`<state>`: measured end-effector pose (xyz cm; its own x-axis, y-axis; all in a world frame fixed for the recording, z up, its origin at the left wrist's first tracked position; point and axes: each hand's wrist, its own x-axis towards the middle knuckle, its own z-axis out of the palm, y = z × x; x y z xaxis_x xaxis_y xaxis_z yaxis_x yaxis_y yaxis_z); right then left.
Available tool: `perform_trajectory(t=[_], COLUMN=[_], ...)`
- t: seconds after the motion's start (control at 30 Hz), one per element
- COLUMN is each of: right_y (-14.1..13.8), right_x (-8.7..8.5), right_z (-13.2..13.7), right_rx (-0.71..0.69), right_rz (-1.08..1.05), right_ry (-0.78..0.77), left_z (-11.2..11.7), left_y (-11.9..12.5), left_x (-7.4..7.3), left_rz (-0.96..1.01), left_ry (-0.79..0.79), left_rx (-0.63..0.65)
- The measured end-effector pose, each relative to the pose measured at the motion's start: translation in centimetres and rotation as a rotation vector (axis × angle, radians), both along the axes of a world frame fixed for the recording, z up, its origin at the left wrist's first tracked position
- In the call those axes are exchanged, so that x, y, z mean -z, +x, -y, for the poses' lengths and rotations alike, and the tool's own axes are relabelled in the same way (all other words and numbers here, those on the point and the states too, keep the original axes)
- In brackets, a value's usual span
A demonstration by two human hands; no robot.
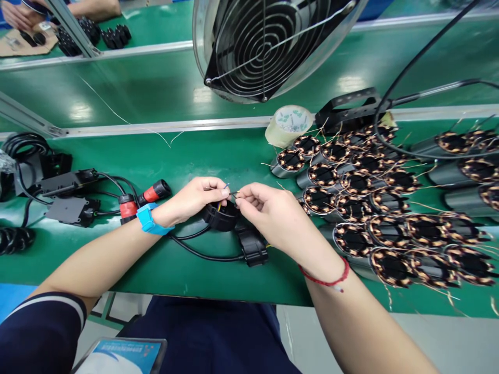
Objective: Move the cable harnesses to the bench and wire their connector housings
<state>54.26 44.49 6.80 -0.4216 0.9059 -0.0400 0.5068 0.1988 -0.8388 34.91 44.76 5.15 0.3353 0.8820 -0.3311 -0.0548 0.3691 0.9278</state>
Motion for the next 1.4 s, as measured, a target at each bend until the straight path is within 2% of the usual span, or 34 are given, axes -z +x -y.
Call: perform_trajectory(t=[0.1, 0.2, 0.27, 0.37, 0.53, 0.9, 1.13, 1.4], right_y=[0.6, 0.8, 0.8, 0.9, 1.0, 0.7, 1.1, 1.0], right_x=[-1.0, -1.9, -2.1, -2.2, -1.9, -1.9, -1.9, -1.7], right_z=[-0.3, -0.7, -0.8, -0.9, -0.7, -0.6, -1.0, -0.9], right_rx=[0.019, -0.097, -0.203, -0.268, -0.278, -0.285, -0.293, -0.292], right_rz=[0.11, 0.219, 0.265, 0.302, 0.332, 0.326, 0.346, 0.363], right_ry=[0.241, 0.536, 0.652, 0.728, 0.741, 0.621, 0.692, 0.664], left_z=[0.0, 0.0, 0.0, 0.0, 0.0, 0.0, 0.0, 0.1], left_y=[-0.2, -0.4, -0.4, -0.4, -0.3, -0.4, -0.3, -0.3], left_x=[-0.1, -0.2, -0.1, -0.1, -0.1, 0.1, -0.1, -0.3], left_rz=[-0.002, -0.008, -0.015, -0.031, -0.026, -0.091, -0.108, -0.121], left_ry=[0.018, 0.027, 0.024, 0.026, 0.028, 0.062, 0.069, 0.085], left_rx=[0.033, 0.115, 0.14, 0.136, 0.144, 0.177, 0.136, 0.146])
